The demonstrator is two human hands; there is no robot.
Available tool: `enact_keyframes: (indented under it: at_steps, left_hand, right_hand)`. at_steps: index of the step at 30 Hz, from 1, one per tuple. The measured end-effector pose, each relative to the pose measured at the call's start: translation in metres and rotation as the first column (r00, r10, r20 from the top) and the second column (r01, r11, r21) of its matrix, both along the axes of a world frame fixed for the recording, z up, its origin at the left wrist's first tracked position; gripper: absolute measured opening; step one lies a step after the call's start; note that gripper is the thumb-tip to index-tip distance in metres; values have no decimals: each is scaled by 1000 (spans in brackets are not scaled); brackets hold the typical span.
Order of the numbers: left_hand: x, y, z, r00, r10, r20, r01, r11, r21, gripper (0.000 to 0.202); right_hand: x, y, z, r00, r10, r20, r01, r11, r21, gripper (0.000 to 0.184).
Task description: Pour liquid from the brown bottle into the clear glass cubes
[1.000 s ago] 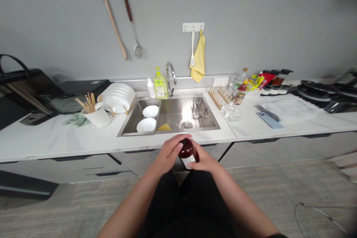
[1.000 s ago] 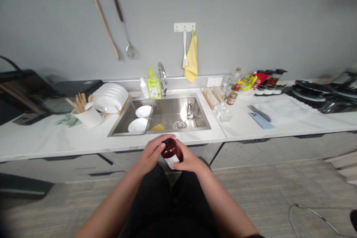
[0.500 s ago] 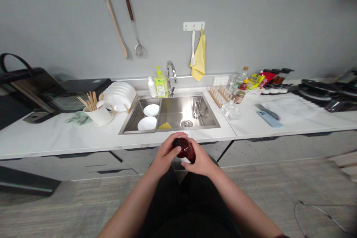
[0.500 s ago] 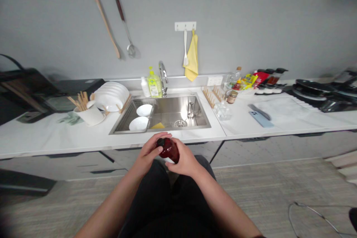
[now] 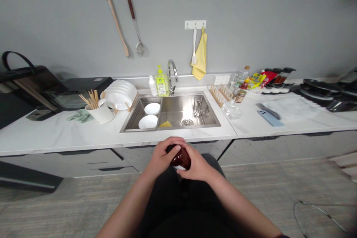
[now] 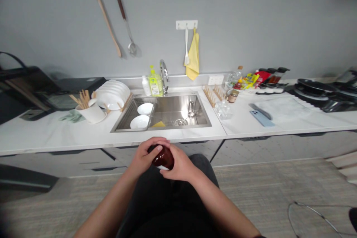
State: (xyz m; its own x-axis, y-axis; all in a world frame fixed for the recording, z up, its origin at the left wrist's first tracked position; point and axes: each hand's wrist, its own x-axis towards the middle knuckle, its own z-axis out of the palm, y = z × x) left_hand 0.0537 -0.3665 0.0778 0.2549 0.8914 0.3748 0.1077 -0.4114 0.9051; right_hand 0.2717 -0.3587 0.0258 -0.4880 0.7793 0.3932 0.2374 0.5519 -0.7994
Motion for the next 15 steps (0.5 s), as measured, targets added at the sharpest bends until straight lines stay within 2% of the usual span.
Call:
enact_keyframes:
  at_steps: [2, 4, 7, 10, 12, 15]
  left_hand:
    - [-1, -2, 2, 999, -42, -14, 42, 999, 13, 39]
    - [-2, -5, -1, 1000, -29, 2, 29, 1000, 6, 44]
    - [-1, -5, -9, 997, 68, 36, -67, 997, -23, 40]
    - [-8, 0, -16, 965, 225, 136, -226, 974, -11, 37]
    - [-26, 7, -21, 914, 366, 173, -372, 928, 4, 35]
    - [-80, 23, -35, 804, 575, 151, -583, 812, 14, 37]
  right_hand:
    - [3, 1, 2, 999, -20, -26, 20, 1000, 1, 94]
    - [5, 1, 5, 999, -29, -25, 29, 1000, 10, 95]
    - [6, 0, 7, 999, -38, 6, 38, 999, 24, 100]
    - [9, 4, 0, 993, -114, 38, 113, 993, 30, 95]
    - [19, 16, -10, 980, -192, 50, 191, 981, 22, 92]
    - [45, 48, -29, 945, -327, -10, 327, 945, -23, 94]
